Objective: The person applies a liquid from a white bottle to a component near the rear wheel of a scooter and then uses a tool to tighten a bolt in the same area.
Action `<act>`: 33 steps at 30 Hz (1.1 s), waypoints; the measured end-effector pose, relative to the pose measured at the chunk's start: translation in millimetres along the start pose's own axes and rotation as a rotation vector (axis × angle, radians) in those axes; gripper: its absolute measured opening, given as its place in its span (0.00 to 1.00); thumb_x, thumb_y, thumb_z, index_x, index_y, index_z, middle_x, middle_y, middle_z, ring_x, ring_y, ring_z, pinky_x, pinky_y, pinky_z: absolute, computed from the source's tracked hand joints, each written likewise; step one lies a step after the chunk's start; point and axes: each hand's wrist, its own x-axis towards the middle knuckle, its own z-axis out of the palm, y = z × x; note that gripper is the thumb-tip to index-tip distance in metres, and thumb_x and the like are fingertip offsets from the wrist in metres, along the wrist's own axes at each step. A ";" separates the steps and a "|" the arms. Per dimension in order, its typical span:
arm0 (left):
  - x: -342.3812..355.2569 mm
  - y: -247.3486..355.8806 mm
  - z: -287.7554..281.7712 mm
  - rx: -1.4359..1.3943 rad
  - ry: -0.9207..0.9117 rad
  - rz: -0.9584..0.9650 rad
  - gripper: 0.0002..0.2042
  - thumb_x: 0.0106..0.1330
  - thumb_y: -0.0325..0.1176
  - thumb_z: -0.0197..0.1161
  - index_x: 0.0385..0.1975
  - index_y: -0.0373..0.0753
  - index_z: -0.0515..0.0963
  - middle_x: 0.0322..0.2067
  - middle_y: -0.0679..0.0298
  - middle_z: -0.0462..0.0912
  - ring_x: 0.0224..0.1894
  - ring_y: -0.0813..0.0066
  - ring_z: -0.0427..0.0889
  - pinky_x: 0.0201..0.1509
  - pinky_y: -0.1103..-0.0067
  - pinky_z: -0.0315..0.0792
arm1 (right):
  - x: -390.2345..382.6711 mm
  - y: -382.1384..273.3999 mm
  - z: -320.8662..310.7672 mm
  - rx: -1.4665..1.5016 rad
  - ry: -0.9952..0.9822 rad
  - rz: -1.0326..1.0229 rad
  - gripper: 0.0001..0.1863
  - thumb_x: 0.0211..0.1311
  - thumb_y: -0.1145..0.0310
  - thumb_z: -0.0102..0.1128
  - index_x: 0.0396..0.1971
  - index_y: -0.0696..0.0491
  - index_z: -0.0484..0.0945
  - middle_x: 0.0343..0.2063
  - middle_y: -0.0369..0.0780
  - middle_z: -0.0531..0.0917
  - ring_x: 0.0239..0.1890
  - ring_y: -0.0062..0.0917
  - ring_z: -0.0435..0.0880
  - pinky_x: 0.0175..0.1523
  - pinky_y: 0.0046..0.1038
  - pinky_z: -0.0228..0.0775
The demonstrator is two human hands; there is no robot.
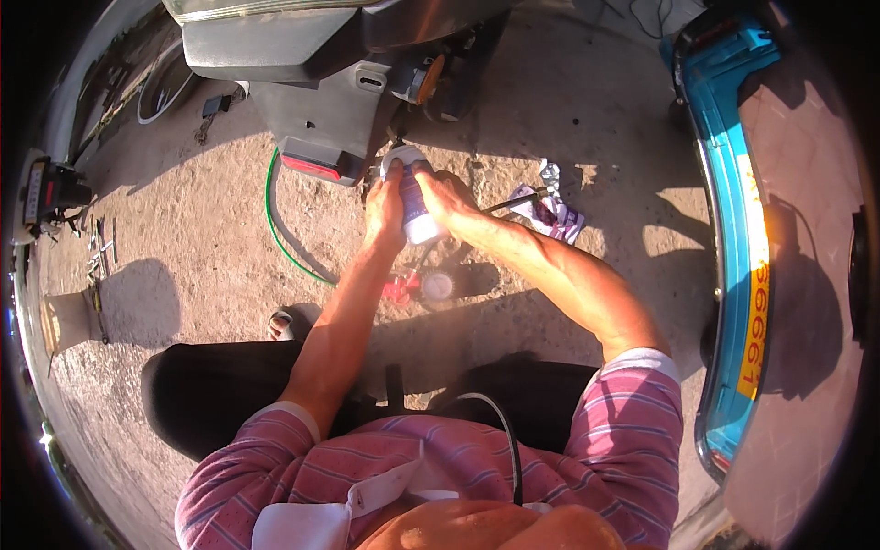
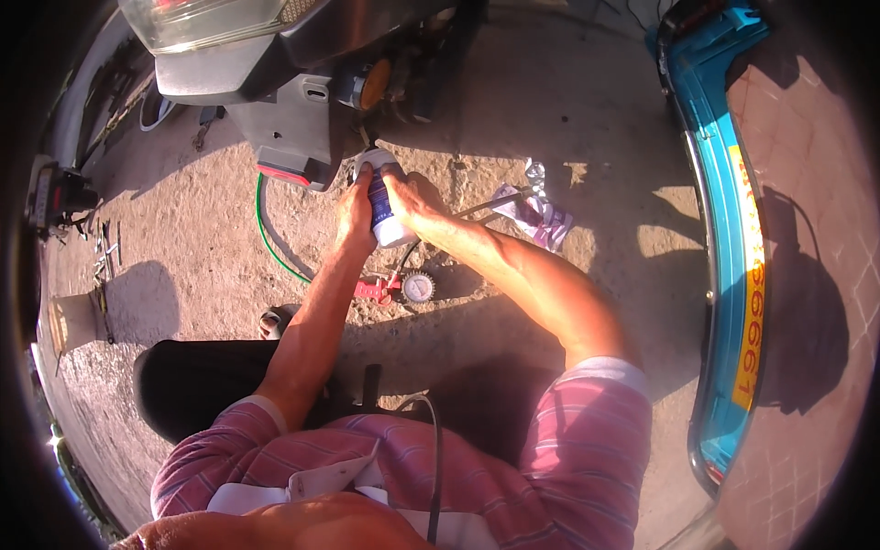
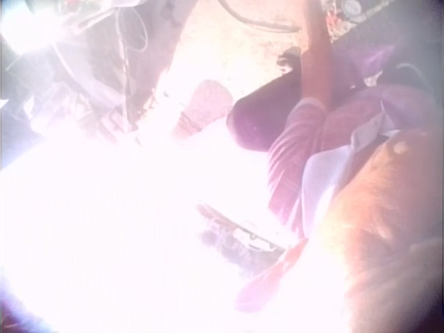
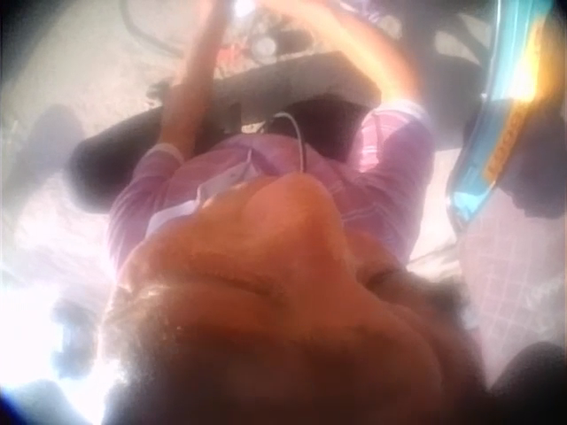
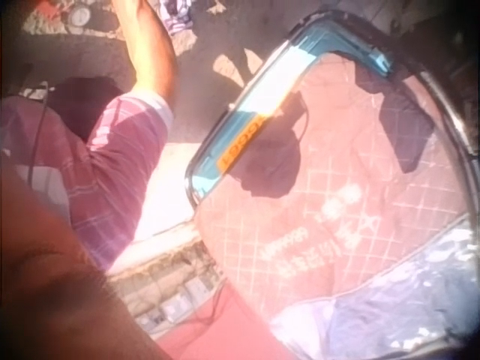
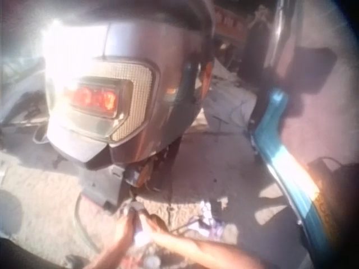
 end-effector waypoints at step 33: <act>-42.6 13.5 48.8 0.052 0.054 -0.082 0.23 0.67 0.48 0.60 0.50 0.33 0.73 0.37 0.56 0.83 0.34 0.66 0.84 0.39 0.70 0.80 | 26.4 53.7 -22.1 0.035 0.006 0.122 0.56 0.56 0.25 0.40 0.68 0.63 0.53 0.68 0.60 0.51 0.72 0.47 0.50 0.72 0.39 0.48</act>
